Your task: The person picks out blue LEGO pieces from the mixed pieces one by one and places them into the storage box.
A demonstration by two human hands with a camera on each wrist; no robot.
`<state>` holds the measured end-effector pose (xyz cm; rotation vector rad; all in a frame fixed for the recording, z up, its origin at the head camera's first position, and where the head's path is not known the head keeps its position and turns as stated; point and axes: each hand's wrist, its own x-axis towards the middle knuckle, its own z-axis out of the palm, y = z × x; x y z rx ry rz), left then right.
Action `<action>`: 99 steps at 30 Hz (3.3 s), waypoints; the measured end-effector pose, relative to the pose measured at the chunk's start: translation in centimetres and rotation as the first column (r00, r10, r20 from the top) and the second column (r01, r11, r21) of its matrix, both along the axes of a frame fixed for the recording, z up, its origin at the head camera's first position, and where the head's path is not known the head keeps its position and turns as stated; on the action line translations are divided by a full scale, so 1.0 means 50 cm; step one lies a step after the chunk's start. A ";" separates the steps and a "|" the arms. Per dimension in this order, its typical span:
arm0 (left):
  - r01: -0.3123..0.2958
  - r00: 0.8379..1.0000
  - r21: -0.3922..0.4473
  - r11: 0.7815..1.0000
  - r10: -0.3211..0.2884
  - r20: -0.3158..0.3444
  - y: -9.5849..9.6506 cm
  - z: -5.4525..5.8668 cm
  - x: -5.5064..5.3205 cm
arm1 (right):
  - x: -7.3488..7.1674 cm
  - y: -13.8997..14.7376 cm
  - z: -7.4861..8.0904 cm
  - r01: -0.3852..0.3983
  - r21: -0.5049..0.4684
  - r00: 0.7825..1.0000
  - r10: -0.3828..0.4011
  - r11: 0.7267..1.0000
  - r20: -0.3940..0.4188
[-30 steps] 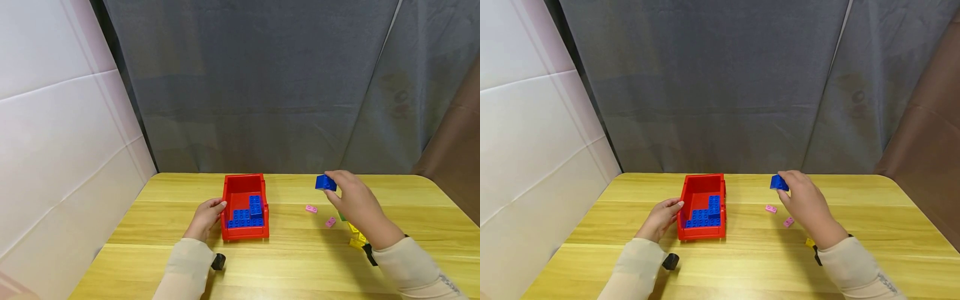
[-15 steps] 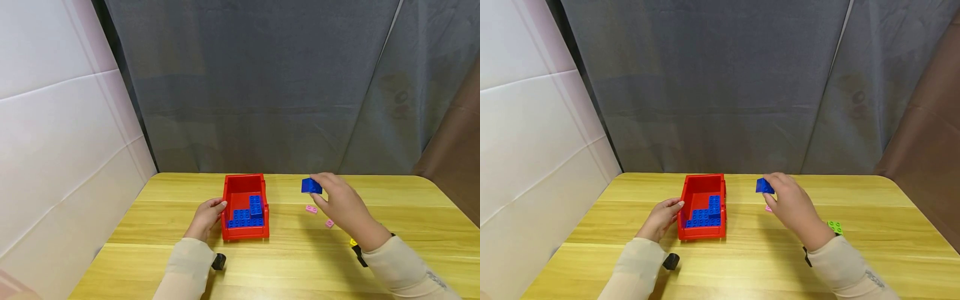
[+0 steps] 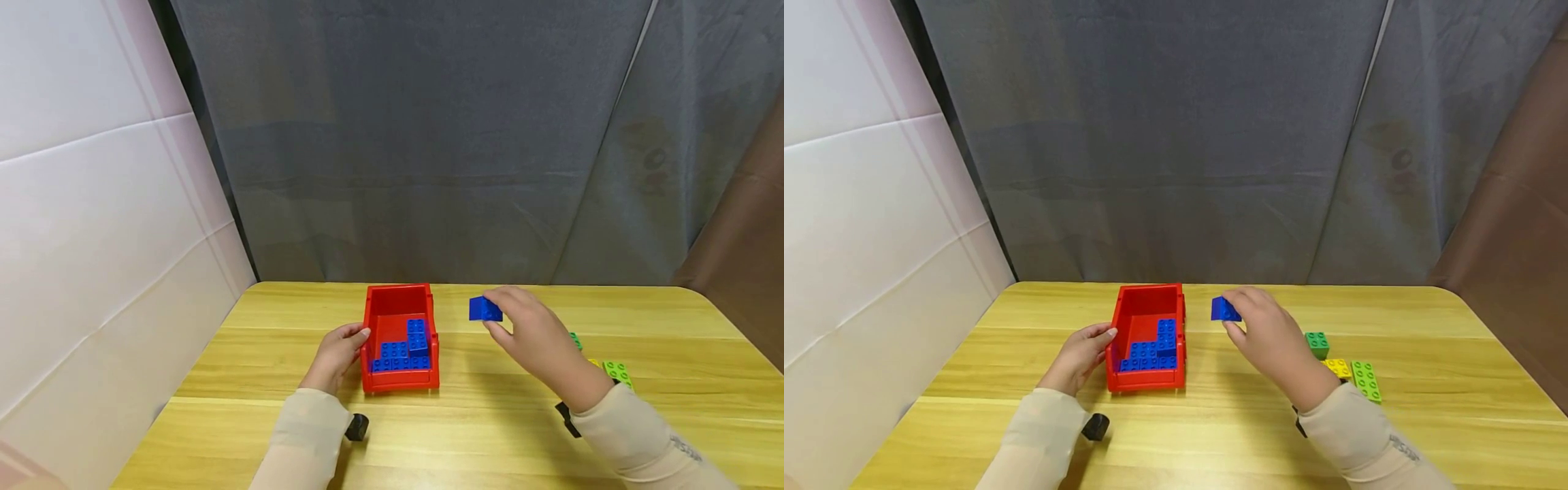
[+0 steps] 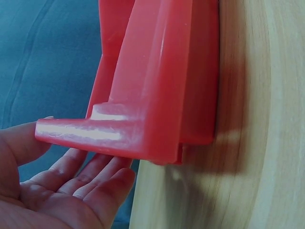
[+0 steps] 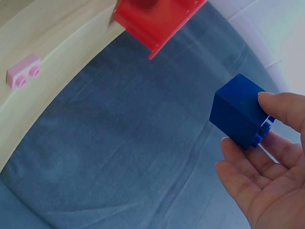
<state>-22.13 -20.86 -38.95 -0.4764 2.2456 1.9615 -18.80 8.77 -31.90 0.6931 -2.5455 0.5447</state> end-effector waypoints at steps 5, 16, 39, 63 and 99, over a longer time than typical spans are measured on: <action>0.002 1.000 -0.002 1.000 -0.002 0.012 -0.001 0.001 0.001 | 0.004 -0.013 -0.002 0.007 0.006 0.999 -0.007 1.000 0.035; 0.001 1.000 -0.009 1.000 -0.001 0.024 -0.001 0.002 -0.001 | 0.004 -0.044 -0.008 -0.036 0.019 0.998 0.035 0.999 0.043; 0.003 1.000 0.005 1.000 -0.004 0.021 -0.003 0.001 0.003 | -0.001 -0.114 -0.026 -0.103 -0.019 0.992 0.104 0.994 0.065; 0.000 1.000 0.007 1.000 0.000 0.025 -0.002 0.001 0.002 | -0.023 -0.183 -0.049 -0.130 0.052 0.959 0.112 0.990 0.262; -0.017 1.000 0.023 1.000 0.017 0.010 0.001 -0.003 0.001 | -0.089 -0.237 -0.085 -0.132 0.148 0.938 0.075 0.980 0.339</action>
